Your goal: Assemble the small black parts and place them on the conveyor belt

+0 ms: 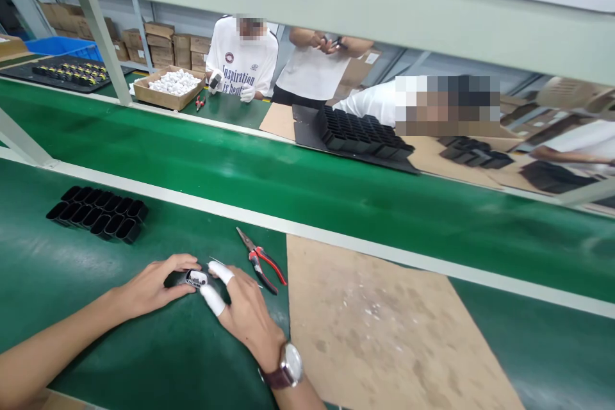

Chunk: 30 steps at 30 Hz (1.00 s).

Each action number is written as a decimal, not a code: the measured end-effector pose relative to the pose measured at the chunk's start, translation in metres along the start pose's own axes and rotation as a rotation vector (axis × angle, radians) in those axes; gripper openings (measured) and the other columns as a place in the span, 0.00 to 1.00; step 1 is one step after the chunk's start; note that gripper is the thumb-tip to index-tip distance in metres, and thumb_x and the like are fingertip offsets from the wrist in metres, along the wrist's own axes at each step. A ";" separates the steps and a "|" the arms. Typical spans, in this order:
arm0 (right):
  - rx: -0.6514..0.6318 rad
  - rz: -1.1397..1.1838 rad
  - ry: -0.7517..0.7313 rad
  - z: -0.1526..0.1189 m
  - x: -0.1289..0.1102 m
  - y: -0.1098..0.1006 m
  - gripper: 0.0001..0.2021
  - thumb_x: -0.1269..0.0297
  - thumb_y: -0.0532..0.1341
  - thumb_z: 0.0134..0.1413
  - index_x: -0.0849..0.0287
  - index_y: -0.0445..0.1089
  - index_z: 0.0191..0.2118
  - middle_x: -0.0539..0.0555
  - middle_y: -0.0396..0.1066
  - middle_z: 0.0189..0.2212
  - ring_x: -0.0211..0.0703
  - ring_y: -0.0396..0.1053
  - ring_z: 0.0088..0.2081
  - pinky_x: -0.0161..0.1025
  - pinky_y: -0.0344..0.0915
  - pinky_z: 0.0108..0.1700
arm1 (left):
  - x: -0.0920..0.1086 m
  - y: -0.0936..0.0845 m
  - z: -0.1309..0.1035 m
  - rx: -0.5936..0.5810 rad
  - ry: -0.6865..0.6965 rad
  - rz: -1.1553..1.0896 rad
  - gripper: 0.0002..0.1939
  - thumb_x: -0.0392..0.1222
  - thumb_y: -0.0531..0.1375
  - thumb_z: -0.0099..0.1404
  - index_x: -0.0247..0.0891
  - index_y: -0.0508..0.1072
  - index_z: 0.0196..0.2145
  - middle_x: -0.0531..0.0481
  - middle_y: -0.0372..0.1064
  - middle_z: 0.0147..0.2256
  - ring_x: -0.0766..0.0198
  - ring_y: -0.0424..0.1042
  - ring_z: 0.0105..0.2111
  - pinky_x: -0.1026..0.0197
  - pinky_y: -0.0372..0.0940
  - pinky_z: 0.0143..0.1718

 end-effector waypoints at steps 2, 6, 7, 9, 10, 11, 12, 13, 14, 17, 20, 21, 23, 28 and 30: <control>0.060 -0.096 0.034 0.001 0.007 -0.006 0.17 0.67 0.59 0.72 0.57 0.65 0.63 0.60 0.75 0.48 0.52 0.74 0.48 0.52 0.75 0.50 | 0.001 0.000 -0.001 -0.001 0.004 0.023 0.23 0.46 0.64 0.73 0.48 0.66 0.62 0.47 0.73 0.60 0.51 0.77 0.57 0.51 0.73 0.58; -0.045 -0.376 0.053 0.000 0.020 -0.003 0.13 0.70 0.57 0.69 0.62 0.71 0.56 0.62 0.73 0.46 0.58 0.72 0.45 0.58 0.74 0.47 | 0.006 -0.003 -0.002 -0.020 0.054 0.062 0.20 0.45 0.62 0.75 0.48 0.67 0.62 0.45 0.71 0.61 0.52 0.77 0.57 0.52 0.74 0.57; -0.076 -0.410 0.047 -0.001 0.022 -0.001 0.14 0.72 0.56 0.68 0.62 0.71 0.55 0.62 0.73 0.45 0.57 0.71 0.44 0.57 0.73 0.47 | 0.008 -0.003 -0.001 -0.028 0.091 0.066 0.19 0.44 0.61 0.75 0.48 0.68 0.62 0.44 0.71 0.61 0.53 0.77 0.56 0.53 0.73 0.57; -0.108 -0.438 0.034 -0.003 0.025 0.002 0.15 0.77 0.55 0.65 0.62 0.72 0.52 0.61 0.72 0.43 0.55 0.71 0.43 0.55 0.73 0.48 | 0.013 -0.003 0.000 -0.032 0.185 0.057 0.15 0.42 0.59 0.77 0.47 0.71 0.59 0.43 0.71 0.60 0.55 0.77 0.55 0.54 0.73 0.57; -0.111 -0.444 0.027 -0.004 0.026 0.003 0.16 0.80 0.54 0.63 0.62 0.72 0.51 0.60 0.72 0.43 0.54 0.70 0.43 0.54 0.73 0.48 | 0.014 -0.003 0.001 -0.012 0.218 0.036 0.13 0.41 0.59 0.77 0.46 0.74 0.57 0.43 0.72 0.58 0.55 0.77 0.54 0.55 0.73 0.56; -0.107 -0.451 0.023 -0.005 0.027 0.004 0.17 0.81 0.54 0.61 0.61 0.73 0.49 0.60 0.72 0.42 0.54 0.70 0.43 0.53 0.73 0.48 | 0.015 -0.003 0.003 0.020 0.223 -0.001 0.11 0.41 0.59 0.77 0.45 0.75 0.54 0.42 0.74 0.55 0.56 0.77 0.53 0.55 0.73 0.55; -0.098 -0.462 0.020 -0.006 0.029 0.004 0.18 0.83 0.53 0.59 0.61 0.73 0.48 0.60 0.72 0.42 0.53 0.70 0.43 0.52 0.72 0.48 | 0.014 -0.004 0.005 0.061 0.197 -0.061 0.10 0.42 0.60 0.76 0.43 0.77 0.52 0.42 0.76 0.52 0.56 0.78 0.50 0.55 0.75 0.53; -0.086 -0.476 0.020 -0.007 0.030 0.004 0.18 0.83 0.53 0.58 0.61 0.73 0.48 0.60 0.72 0.42 0.54 0.70 0.43 0.51 0.72 0.47 | 0.012 -0.005 0.007 0.107 0.144 -0.146 0.10 0.44 0.62 0.75 0.42 0.77 0.50 0.42 0.77 0.50 0.56 0.79 0.47 0.55 0.76 0.50; -0.074 -0.489 0.021 -0.007 0.032 0.004 0.18 0.84 0.53 0.57 0.61 0.72 0.47 0.60 0.71 0.42 0.54 0.70 0.43 0.51 0.72 0.47 | 0.009 -0.007 0.009 0.153 0.073 -0.246 0.10 0.47 0.64 0.73 0.40 0.78 0.48 0.42 0.78 0.47 0.56 0.80 0.44 0.55 0.77 0.47; -0.039 -0.513 0.026 -0.007 0.036 0.003 0.16 0.84 0.53 0.59 0.61 0.72 0.44 0.60 0.71 0.41 0.53 0.70 0.42 0.50 0.72 0.45 | -0.001 -0.012 0.013 0.262 -0.112 -0.499 0.17 0.53 0.70 0.66 0.37 0.77 0.42 0.43 0.79 0.41 0.57 0.80 0.37 0.55 0.79 0.41; -0.017 -0.523 0.031 -0.007 0.037 0.002 0.14 0.83 0.53 0.61 0.61 0.72 0.41 0.60 0.71 0.39 0.53 0.70 0.40 0.51 0.72 0.44 | -0.005 -0.018 0.014 0.339 -0.160 -0.532 0.20 0.55 0.73 0.61 0.37 0.77 0.40 0.44 0.79 0.40 0.56 0.81 0.38 0.53 0.80 0.43; -0.010 -0.526 0.032 -0.006 0.037 0.002 0.14 0.82 0.53 0.61 0.61 0.72 0.41 0.60 0.70 0.39 0.53 0.70 0.40 0.52 0.72 0.45 | -0.005 -0.019 0.014 0.347 -0.167 -0.521 0.20 0.56 0.73 0.61 0.37 0.77 0.40 0.44 0.79 0.39 0.55 0.81 0.39 0.52 0.80 0.43; 0.005 -0.529 0.037 -0.006 0.036 0.003 0.14 0.82 0.53 0.62 0.60 0.72 0.41 0.59 0.70 0.38 0.53 0.70 0.40 0.52 0.73 0.45 | -0.006 -0.017 0.014 0.346 -0.175 -0.497 0.21 0.56 0.72 0.62 0.37 0.76 0.42 0.44 0.79 0.39 0.55 0.81 0.39 0.51 0.80 0.44; 0.062 -0.502 0.015 -0.004 0.032 0.000 0.14 0.82 0.53 0.61 0.60 0.71 0.38 0.60 0.71 0.38 0.52 0.71 0.40 0.51 0.74 0.45 | -0.009 -0.009 0.013 0.399 -0.127 -0.285 0.26 0.52 0.70 0.65 0.41 0.71 0.56 0.43 0.78 0.48 0.55 0.82 0.43 0.49 0.79 0.49; 0.085 -0.466 -0.013 -0.003 0.025 -0.002 0.13 0.81 0.53 0.63 0.60 0.72 0.44 0.59 0.72 0.40 0.51 0.72 0.41 0.48 0.74 0.45 | -0.008 -0.007 0.012 0.395 -0.086 -0.147 0.23 0.50 0.68 0.67 0.42 0.71 0.56 0.44 0.77 0.50 0.55 0.81 0.45 0.47 0.79 0.52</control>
Point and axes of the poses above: each hand's wrist, its own z-axis towards the middle knuckle, its own y-axis out of the palm, x = y × z, the point moved 3 cm from there along z, towards the middle knuckle
